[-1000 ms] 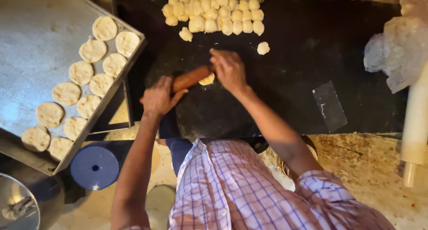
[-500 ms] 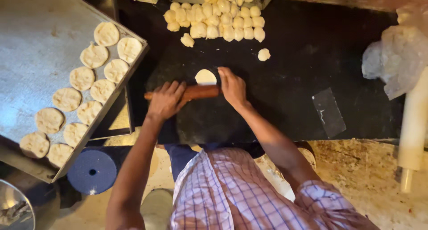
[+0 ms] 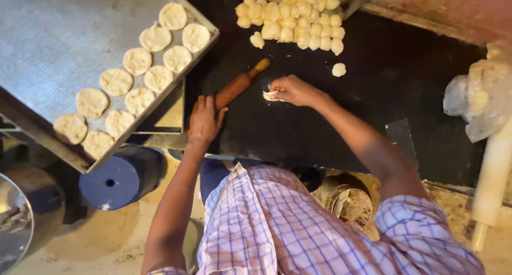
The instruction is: The person uses a rolling pin to flatten portions of dough into circles and places them onto a metal tray.
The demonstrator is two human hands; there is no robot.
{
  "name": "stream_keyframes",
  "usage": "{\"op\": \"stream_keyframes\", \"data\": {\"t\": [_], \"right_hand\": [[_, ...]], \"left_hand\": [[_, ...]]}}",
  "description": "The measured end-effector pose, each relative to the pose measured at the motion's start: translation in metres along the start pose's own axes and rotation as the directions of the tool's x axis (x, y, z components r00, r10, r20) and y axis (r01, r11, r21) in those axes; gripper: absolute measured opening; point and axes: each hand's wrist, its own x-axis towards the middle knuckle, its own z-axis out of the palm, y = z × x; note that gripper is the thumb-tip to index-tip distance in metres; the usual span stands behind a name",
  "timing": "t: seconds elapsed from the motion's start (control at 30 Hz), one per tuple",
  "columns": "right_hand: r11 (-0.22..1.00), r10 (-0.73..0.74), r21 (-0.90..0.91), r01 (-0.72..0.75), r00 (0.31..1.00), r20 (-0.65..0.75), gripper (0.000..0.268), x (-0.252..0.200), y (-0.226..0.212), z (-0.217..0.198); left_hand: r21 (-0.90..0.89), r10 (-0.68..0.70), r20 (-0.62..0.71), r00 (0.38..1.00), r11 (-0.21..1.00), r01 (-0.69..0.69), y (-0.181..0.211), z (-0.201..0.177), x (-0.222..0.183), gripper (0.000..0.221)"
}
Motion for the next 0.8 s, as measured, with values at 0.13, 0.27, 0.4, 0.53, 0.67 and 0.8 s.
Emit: {"op": "stream_keyframes", "data": {"t": [0.13,0.27,0.4,0.53,0.67,0.8], "right_hand": [[0.959,0.03,0.275,-0.061,0.993,0.115,0.026,0.018,-0.067,-0.023],[0.913,-0.034,0.403,-0.069,0.97,0.243,0.03,0.083,-0.166,-0.019],[0.898,-0.215,0.417,0.139,0.967,0.14,0.028,0.181,-0.267,0.036],[0.81,-0.533,0.204,0.55,0.835,-0.135,0.022,0.266,-0.347,0.113],[0.606,-0.791,-0.348,0.716,0.591,-0.161,0.021,0.32,-0.377,0.173],[0.783,-0.621,-0.205,0.587,0.728,-0.29,0.011,0.339,-0.372,0.171]], "left_hand": [[-0.042,-0.015,0.088,0.996,0.999,0.019,-0.006,0.002,-0.004,0.053],[-0.13,0.01,0.149,0.989,0.992,0.009,-0.022,0.013,-0.006,0.041],[-0.127,0.114,0.038,0.993,0.986,-0.108,-0.044,0.056,-0.004,0.074],[-0.21,0.168,0.045,0.985,0.965,-0.155,-0.073,0.124,-0.017,0.074],[-0.399,0.273,-0.007,0.962,0.881,-0.253,-0.075,0.149,-0.03,0.065],[0.363,0.391,-0.153,0.908,0.876,-0.316,-0.078,0.118,-0.03,0.063]]}}
